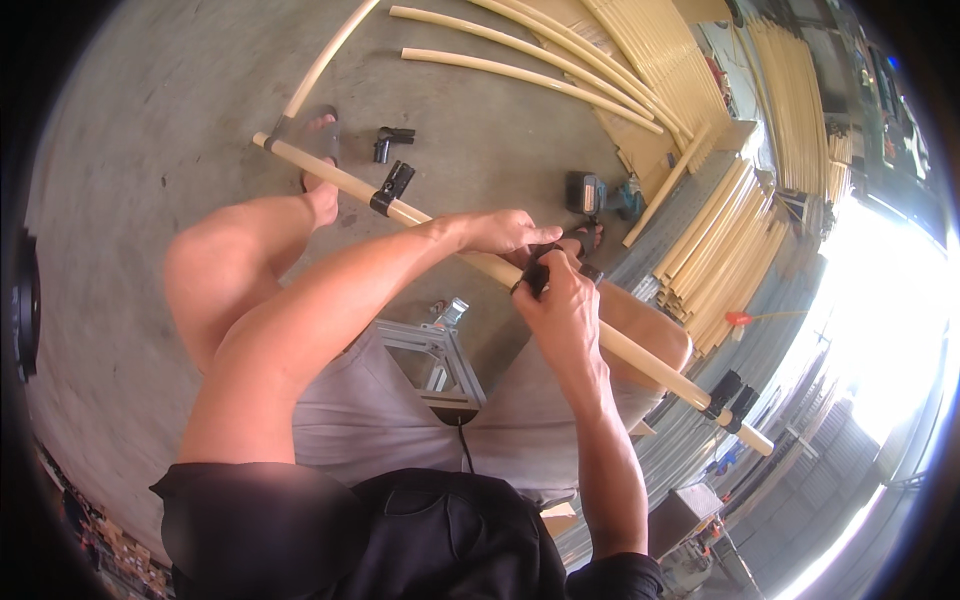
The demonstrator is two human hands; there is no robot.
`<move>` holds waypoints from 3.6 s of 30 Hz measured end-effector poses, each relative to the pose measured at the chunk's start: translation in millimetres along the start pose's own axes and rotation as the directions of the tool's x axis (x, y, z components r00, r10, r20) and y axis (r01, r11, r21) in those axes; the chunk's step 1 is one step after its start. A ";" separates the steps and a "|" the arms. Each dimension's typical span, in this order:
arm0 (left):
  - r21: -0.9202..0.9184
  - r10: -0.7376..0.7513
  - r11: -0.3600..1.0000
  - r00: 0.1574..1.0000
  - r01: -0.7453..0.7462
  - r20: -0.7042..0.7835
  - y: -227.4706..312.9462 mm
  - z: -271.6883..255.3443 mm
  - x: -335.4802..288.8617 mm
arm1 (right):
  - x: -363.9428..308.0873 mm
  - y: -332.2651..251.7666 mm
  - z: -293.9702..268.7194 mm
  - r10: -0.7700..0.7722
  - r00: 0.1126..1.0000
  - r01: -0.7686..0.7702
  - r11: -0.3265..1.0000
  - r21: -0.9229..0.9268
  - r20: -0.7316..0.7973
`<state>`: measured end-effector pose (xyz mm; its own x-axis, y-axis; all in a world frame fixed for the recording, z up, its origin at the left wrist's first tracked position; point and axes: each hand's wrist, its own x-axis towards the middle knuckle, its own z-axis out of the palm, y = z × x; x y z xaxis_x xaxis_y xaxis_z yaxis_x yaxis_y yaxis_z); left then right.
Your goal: The person assembles a frame by sliding black plastic connectors onto wooden poles and then attaching additional poles to create a structure.
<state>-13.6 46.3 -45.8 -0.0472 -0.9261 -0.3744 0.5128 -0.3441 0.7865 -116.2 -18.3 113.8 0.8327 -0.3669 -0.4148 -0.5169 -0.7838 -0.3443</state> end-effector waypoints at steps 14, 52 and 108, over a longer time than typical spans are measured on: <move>0.031 0.003 1.000 1.000 -0.003 -0.002 -9.5 -4.3 4.8 | 16.7 4.1 -2.7 0.010 0.998 -0.003 0.995 -0.102 0.062; -0.194 -0.033 0.975 0.937 0.106 0.348 12.9 -19.3 -14.5 | 19.5 28.2 -29.6 -0.366 0.902 0.374 0.927 0.006 0.228; -0.092 -0.071 0.993 0.996 0.076 0.048 24.4 5.1 -14.1 | 7.8 19.2 18.6 -0.319 0.888 0.420 0.274 -0.865 0.331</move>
<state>-4.8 50.2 -18.8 -0.1248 -0.9055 -0.4055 0.5849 -0.3973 0.7072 -123.3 -26.9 88.3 0.8387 0.0894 -0.5372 0.3800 -0.8027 0.4597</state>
